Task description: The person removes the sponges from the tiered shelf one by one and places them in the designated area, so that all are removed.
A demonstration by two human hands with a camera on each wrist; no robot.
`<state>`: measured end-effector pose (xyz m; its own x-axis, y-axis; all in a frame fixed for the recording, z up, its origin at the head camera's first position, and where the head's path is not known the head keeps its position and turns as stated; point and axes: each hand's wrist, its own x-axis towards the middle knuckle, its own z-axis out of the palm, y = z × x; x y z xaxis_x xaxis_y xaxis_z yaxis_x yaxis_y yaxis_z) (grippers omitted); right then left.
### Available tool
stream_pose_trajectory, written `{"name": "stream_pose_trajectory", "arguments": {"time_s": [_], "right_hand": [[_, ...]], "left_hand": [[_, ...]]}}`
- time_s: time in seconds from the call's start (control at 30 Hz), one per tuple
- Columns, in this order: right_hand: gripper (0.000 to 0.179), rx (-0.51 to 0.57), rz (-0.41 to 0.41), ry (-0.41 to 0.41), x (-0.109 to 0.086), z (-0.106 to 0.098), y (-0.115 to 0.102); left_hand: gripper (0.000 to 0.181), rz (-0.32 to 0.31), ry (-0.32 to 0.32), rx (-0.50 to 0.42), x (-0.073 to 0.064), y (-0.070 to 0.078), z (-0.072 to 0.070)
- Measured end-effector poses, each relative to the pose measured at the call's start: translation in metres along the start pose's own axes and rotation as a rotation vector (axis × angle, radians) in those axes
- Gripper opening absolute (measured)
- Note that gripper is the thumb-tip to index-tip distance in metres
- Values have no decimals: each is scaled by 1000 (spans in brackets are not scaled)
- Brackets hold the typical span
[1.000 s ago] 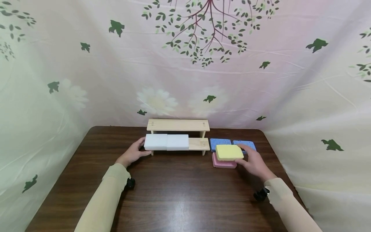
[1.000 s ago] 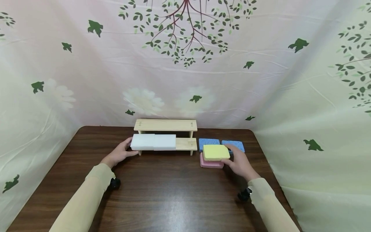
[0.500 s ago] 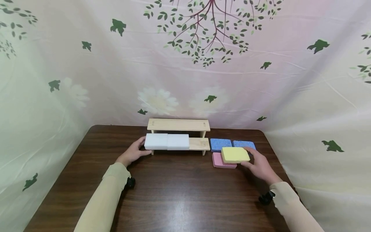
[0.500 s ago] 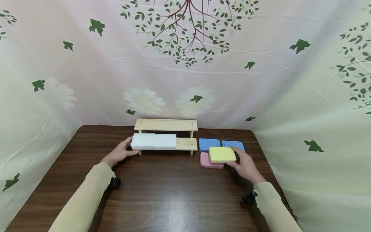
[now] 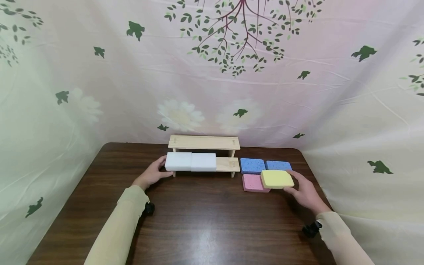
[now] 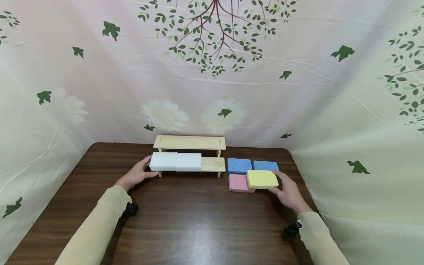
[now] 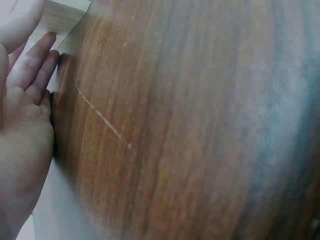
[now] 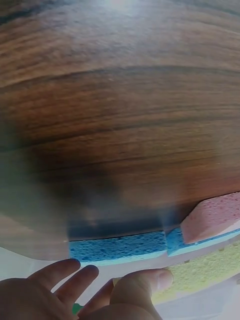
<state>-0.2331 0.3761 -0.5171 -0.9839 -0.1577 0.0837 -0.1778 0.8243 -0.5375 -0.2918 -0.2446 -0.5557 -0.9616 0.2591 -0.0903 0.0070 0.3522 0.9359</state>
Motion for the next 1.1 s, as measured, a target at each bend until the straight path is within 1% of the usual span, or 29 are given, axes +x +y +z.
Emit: {"name": "stream_pose_trajectory", "arguments": {"time_s": [0.1,0.2,0.4,0.47,0.57,0.8,0.93,1.1], "right_hand": [[73,2,6,0,-2,-1,5],[73,5,10,6,-4,-1,9],[72,16,21,25,-9,-3,16],[71,17,28,29,-10,-4,17],[70,14,30,42,-11,-5,21],[71,1,42,50,-14,-5,32],[73,4,73,30,-16,-5,33],[73,-9,87,15,-18,-3,34]], "left_hand": [[88,1,-2,0,0,-1,0],[87,-5,-3,-4,-2,2,0],[85,-13,-14,-14,-12,24,1],[85,-12,-17,-12,-15,29,1],[85,-11,-18,-10,-16,31,1],[85,-12,-12,-21,-15,28,2],[84,-8,-12,-22,-15,29,2],[84,-9,-11,-14,-15,29,2]]}}
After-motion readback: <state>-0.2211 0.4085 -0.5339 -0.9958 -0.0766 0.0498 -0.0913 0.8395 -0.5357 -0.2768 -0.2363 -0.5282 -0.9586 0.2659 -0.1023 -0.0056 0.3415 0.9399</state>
